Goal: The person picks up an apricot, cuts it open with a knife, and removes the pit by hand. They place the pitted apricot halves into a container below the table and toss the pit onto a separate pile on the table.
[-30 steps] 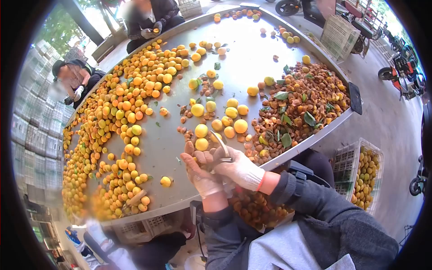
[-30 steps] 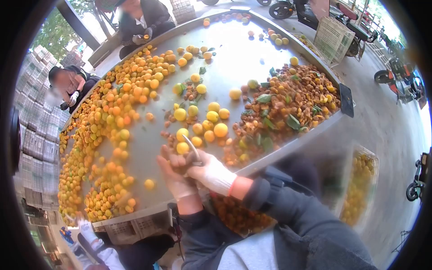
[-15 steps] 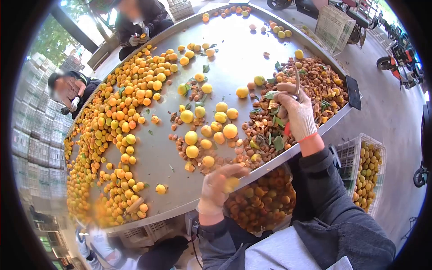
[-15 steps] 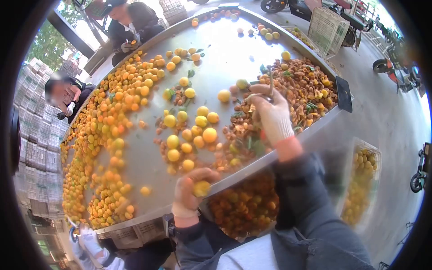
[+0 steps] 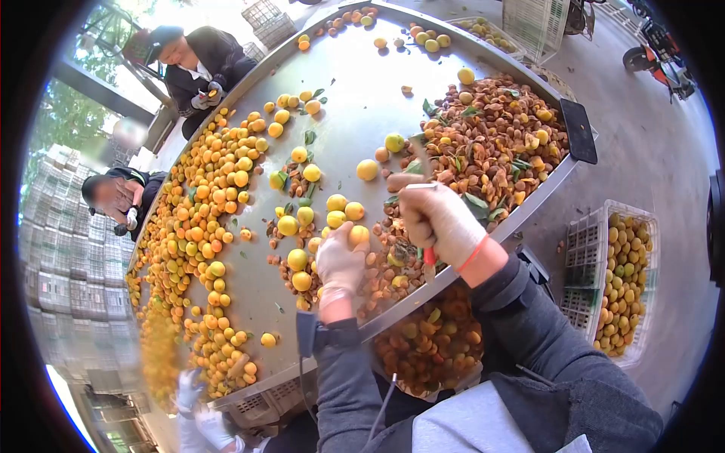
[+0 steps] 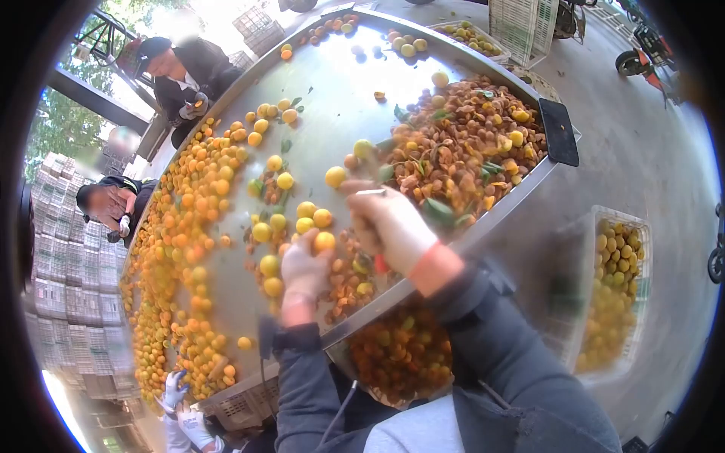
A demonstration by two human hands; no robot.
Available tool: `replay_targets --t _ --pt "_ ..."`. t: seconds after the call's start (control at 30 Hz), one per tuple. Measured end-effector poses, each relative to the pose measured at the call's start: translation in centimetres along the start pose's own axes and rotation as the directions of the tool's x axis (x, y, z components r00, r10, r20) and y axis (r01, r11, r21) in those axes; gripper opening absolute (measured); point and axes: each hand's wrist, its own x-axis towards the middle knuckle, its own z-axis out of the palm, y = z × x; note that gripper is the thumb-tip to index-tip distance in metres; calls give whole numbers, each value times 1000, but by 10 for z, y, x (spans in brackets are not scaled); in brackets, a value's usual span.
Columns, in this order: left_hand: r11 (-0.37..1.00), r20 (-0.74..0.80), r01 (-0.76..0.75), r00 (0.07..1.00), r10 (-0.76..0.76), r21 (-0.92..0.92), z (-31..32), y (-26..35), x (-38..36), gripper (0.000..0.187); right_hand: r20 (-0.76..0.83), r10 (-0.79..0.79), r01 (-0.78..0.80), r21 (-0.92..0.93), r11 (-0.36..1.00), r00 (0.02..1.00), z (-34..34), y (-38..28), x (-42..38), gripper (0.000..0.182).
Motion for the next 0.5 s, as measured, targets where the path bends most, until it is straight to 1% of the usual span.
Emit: replay_targets --t 0.03,0.07,0.1,0.13,0.17,0.2,0.23,0.27,0.3,0.33,0.37,0.4,0.43,0.47,0.5 --pt "1000 -7 -3 1000 3 6 -3 -2 -3 48 -19 -12 9 -150 989 1000 9 -2 -3 32" --pt "750 107 153 988 -110 -644 -9 -5 -9 47 -53 11 -27 -319 947 999 22 -8 -9 31" --pt "117 262 275 958 -121 -954 -21 -2 -19 45 -26 39 -46 -383 922 999 22 -3 -9 25" --pt "-131 212 213 977 25 -968 -36 1 -38 42 -5 76 -71 -415 907 997 26 1 -11 22" --pt "-127 200 199 980 6 -972 -41 2 -49 42 18 117 -96 -449 888 993 31 7 -14 19" --pt "-146 107 107 994 8 -983 -44 1 -60 43 30 106 -74 -529 846 994 33 19 -12 15" --pt "-165 10 11 1000 8 -986 -47 -1 -69 43 52 121 -75 -532 843 991 30 35 -11 15" --pt "-318 76 70 997 -8 -945 -54 -2 -77 45 148 99 11 -607 795 984 33 45 -13 13" --pt "-317 63 52 998 -25 -947 -52 -11 -81 45 243 83 105 -667 738 966 36 51 -14 12" --pt "-411 54 46 998 -9 -910 -45 -23 -83 49 190 216 -4 -741 671 958 36 52 -19 12" --pt "-503 46 44 999 9 -863 -39 -32 -86 53 199 223 -1 -745 667 954 38 58 -21 12" --pt "-506 37 32 999 0 -862 -34 -40 -89 53 231 245 8 -742 670 942 40 66 -23 13" --pt "-468 41 26 999 -22 -883 -28 -47 -92 55 260 265 15 -740 673 928 40 75 -24 14" --pt "-431 46 23 998 -43 -902 -27 -46 -92 58 317 193 132 -768 627 928 43 82 -25 16" --pt "-437 42 17 998 -48 -899 -26 -45 -94 58 319 199 132 -773 621 927 45 87 -27 16"
